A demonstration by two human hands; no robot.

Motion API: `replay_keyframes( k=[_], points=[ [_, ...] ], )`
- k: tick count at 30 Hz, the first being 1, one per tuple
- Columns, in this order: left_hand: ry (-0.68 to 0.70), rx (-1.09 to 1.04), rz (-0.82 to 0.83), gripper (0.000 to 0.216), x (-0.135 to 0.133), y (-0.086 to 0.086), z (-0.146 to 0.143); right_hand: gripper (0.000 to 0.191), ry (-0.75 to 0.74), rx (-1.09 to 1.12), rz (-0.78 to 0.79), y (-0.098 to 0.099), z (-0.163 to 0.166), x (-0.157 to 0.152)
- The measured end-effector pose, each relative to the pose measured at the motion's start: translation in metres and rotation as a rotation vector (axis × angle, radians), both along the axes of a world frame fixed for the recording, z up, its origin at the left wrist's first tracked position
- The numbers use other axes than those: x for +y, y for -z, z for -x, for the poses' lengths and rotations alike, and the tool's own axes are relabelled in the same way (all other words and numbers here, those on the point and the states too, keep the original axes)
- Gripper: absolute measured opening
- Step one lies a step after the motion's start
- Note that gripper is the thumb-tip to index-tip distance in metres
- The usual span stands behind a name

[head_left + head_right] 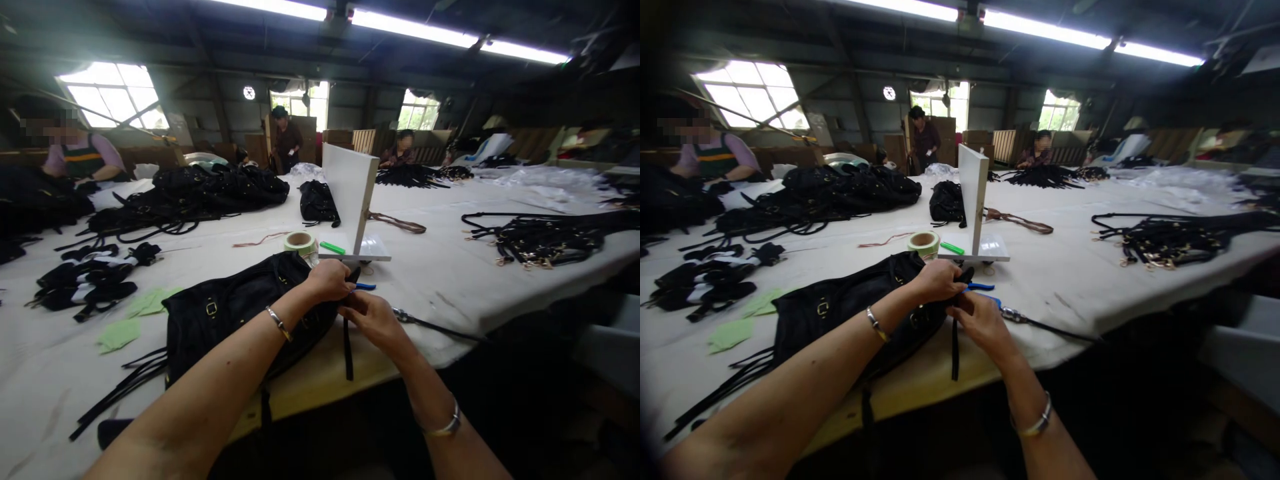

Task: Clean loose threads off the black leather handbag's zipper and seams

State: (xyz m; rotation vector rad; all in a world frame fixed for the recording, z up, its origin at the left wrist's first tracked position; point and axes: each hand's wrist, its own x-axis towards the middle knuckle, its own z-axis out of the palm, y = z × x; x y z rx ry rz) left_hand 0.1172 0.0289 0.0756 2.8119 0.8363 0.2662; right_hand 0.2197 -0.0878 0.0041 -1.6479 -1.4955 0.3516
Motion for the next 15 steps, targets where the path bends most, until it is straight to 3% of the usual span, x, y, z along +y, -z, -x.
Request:
replay_keyframes(
  k=[4, 15],
  points=[
    [-0.001, 0.023, -0.002, 0.024, -0.001, 0.001, -0.007, 0.017, 0.003, -0.082, -0.021, -0.001, 0.000, 0.005],
    [-0.022, 0.063, -0.007, 0.022, 0.000, 0.011, -0.021, 0.018, -0.011, -0.438, -0.067, 0.002, -0.006, -0.001]
  ],
)
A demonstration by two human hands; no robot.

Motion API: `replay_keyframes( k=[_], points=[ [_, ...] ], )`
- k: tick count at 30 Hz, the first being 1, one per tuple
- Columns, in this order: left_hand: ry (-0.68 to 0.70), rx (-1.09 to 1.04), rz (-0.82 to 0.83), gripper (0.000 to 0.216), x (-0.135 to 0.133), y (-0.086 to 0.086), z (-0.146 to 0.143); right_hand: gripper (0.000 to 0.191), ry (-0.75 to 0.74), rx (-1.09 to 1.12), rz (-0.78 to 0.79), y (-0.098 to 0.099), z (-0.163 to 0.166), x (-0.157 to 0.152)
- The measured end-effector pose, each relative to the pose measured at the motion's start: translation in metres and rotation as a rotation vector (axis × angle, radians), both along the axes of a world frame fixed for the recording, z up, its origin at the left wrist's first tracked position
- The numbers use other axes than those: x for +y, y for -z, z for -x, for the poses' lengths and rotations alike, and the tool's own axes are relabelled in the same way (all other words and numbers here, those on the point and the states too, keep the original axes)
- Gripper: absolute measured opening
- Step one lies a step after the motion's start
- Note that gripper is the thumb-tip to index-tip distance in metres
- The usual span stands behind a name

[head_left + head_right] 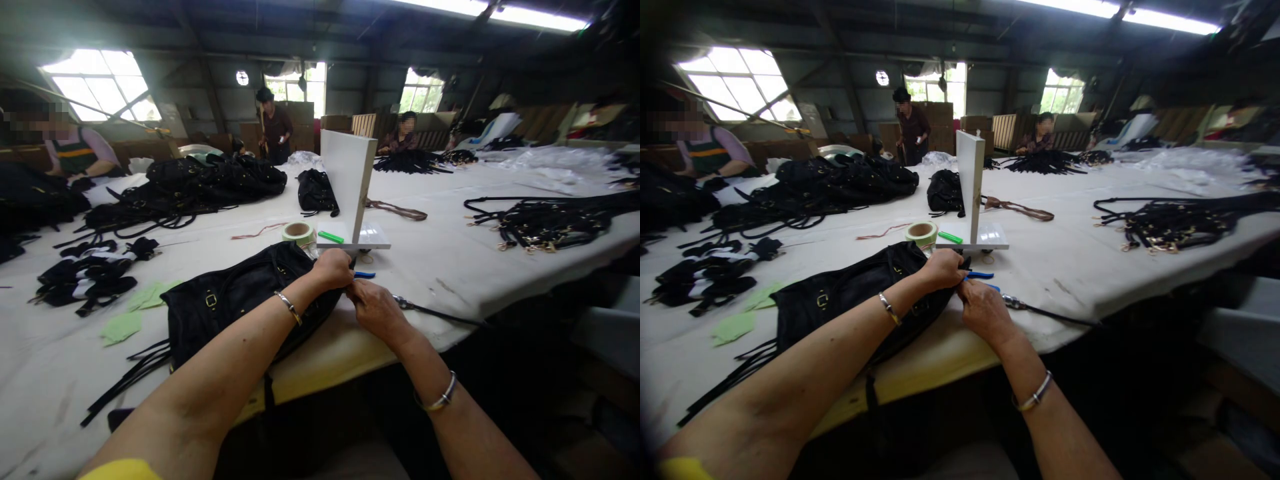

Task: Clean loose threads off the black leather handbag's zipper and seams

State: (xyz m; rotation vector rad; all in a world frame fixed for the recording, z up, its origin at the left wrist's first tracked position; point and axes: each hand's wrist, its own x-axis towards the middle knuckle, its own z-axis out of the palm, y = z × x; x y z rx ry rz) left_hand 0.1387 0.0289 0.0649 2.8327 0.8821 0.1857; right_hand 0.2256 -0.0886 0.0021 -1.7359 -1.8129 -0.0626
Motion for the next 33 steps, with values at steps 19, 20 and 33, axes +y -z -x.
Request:
replay_keyframes(
  k=[19, 20, 33],
  points=[
    [-0.125, 0.042, 0.058, 0.022, -0.003, -0.007, -0.006, 0.016, 0.002, -0.156, -0.009, -0.012, 0.004, 0.000],
    [-0.125, 0.048, 0.058, 0.022, -0.003, -0.007, -0.007, 0.017, -0.005, -0.149, -0.017, -0.010, 0.005, 0.001],
    [-0.118, 0.055, 0.064, 0.024, 0.001, 0.011, -0.013, 0.017, -0.194, -0.069, -0.019, 0.002, 0.014, -0.010]
  ],
)
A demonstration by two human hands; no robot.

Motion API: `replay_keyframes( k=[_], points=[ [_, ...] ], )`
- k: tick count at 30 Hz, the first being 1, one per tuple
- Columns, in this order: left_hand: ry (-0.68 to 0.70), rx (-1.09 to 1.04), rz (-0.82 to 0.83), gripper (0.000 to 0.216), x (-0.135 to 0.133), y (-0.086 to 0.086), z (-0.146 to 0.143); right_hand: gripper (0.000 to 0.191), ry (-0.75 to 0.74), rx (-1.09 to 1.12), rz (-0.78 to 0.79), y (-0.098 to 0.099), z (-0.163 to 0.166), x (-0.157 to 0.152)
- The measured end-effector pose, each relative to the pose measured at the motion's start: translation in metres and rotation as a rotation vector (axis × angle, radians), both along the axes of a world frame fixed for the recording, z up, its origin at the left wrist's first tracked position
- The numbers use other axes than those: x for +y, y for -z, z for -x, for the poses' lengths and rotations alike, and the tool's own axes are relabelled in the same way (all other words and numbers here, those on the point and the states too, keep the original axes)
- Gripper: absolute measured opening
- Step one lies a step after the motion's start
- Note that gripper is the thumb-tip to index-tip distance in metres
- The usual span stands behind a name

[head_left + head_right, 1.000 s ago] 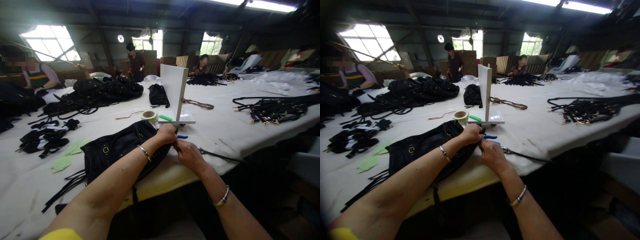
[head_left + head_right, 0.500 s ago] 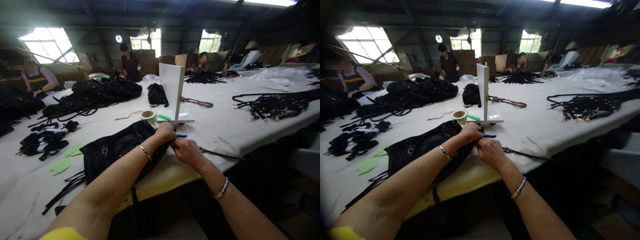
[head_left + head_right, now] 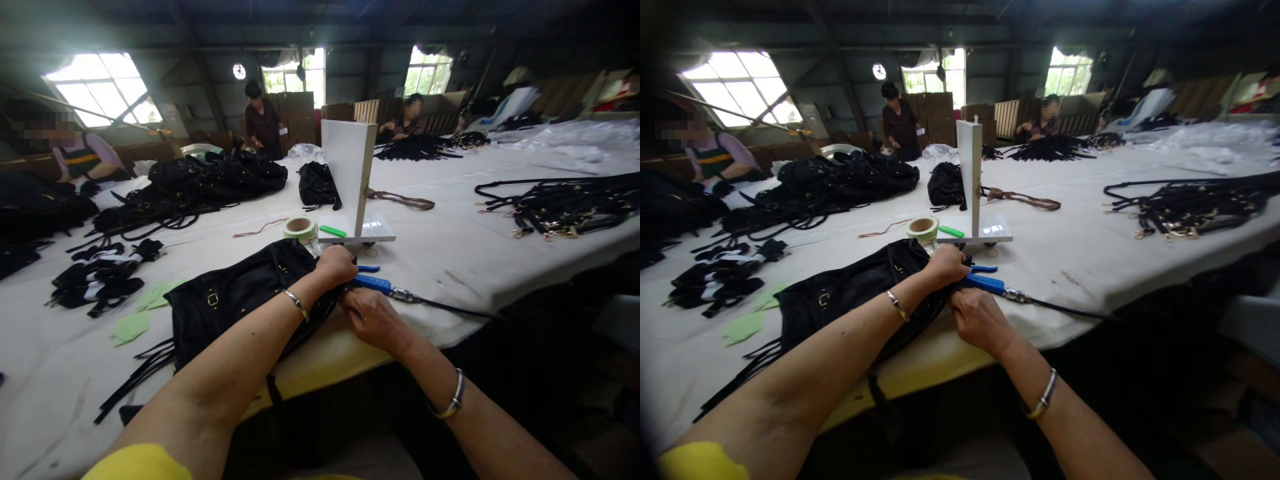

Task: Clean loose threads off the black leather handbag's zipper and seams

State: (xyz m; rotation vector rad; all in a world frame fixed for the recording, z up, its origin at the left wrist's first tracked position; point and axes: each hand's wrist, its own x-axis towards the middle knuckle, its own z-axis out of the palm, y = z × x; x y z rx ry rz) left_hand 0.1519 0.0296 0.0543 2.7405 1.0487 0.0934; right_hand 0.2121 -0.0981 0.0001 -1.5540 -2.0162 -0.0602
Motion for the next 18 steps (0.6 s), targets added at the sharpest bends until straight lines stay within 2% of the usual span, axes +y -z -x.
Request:
replay_keyframes(
  k=[4, 8, 11, 18],
  points=[
    [-0.004, -0.011, 0.009, 0.023, 0.002, 0.003, -0.002, 0.017, -0.005, -0.003, 0.010, 0.003, 0.014, -0.004],
    [-0.021, -0.039, 0.014, 0.025, 0.006, -0.002, -0.004, 0.009, -0.082, -0.042, 0.049, 0.008, 0.045, -0.010],
    [0.011, -0.063, 0.014, 0.023, 0.006, -0.009, -0.002, 0.009, -0.036, -0.021, 0.054, 0.009, 0.062, -0.013],
    [0.102, -0.140, 0.066, 0.026, 0.001, -0.021, 0.021, 0.010, -0.024, 0.018, 0.052, 0.009, 0.061, -0.016]
  ],
)
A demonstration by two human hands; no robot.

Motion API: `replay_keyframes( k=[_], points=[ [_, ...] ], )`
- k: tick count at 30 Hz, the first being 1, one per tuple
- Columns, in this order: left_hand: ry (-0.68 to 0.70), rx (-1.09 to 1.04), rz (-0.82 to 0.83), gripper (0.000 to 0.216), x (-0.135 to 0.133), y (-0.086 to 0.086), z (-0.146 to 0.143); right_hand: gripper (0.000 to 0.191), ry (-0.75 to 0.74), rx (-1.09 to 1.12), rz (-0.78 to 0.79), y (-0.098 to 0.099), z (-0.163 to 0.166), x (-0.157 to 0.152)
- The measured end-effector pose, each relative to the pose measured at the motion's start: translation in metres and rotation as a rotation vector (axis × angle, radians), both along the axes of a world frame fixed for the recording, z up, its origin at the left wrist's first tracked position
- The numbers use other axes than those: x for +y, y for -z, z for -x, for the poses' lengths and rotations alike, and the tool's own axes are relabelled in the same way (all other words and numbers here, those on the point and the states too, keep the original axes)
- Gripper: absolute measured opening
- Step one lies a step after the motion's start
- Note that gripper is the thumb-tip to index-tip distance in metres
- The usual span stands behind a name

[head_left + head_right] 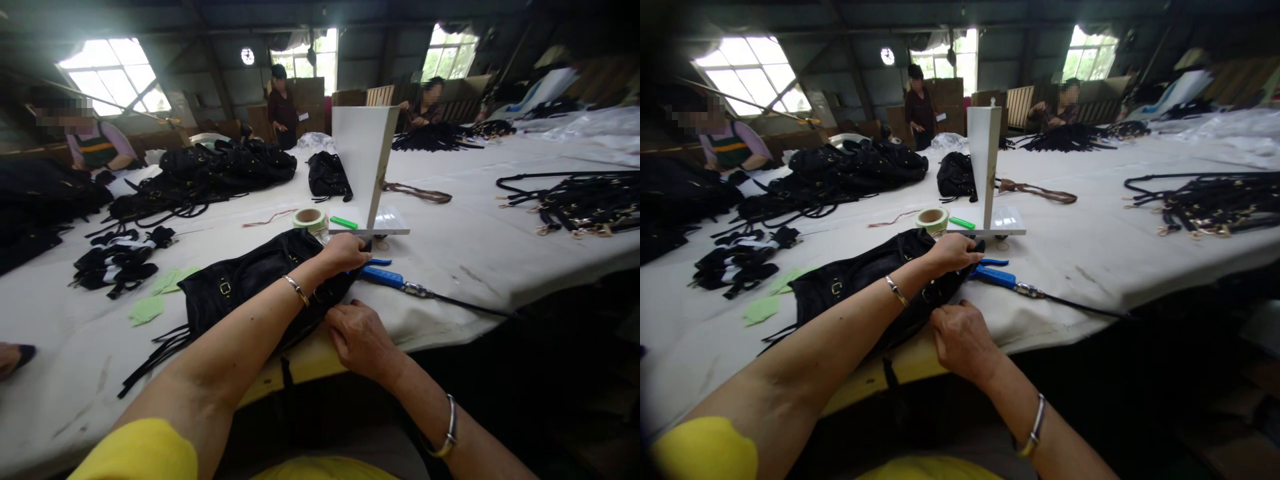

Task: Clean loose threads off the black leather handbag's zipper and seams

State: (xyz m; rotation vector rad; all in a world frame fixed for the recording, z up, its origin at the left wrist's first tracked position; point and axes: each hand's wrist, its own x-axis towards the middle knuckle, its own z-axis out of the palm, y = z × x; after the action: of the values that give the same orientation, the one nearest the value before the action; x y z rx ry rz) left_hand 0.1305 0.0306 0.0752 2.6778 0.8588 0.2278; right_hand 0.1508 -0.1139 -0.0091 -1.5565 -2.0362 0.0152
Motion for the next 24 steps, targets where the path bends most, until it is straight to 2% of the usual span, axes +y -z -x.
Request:
replay_keyframes(
  k=[3, 6, 8, 12, 16, 24],
  points=[
    [0.049, -0.064, 0.035, 0.025, 0.000, -0.011, 0.025, 0.012, 0.002, -0.016, -0.009, 0.000, 0.002, -0.001],
    [0.133, -0.109, -0.018, 0.018, 0.001, -0.015, 0.061, 0.013, 0.034, -0.035, -0.011, 0.001, 0.006, -0.003],
    [0.241, -0.108, -0.056, 0.020, 0.002, -0.007, 0.087, 0.014, 0.074, -0.048, -0.010, 0.002, 0.010, -0.005],
    [0.370, -0.089, -0.049, 0.031, 0.001, 0.026, 0.122, 0.020, 0.089, -0.066, -0.022, 0.004, 0.021, -0.007],
    [0.355, -0.162, -0.061, 0.033, -0.002, 0.047, 0.130, 0.021, 0.114, -0.071, -0.027, 0.005, 0.032, -0.008],
    [0.354, -0.224, -0.049, 0.032, 0.000, 0.051, 0.129, 0.020, 0.068, -0.064, -0.021, 0.007, 0.047, -0.009]
  ],
)
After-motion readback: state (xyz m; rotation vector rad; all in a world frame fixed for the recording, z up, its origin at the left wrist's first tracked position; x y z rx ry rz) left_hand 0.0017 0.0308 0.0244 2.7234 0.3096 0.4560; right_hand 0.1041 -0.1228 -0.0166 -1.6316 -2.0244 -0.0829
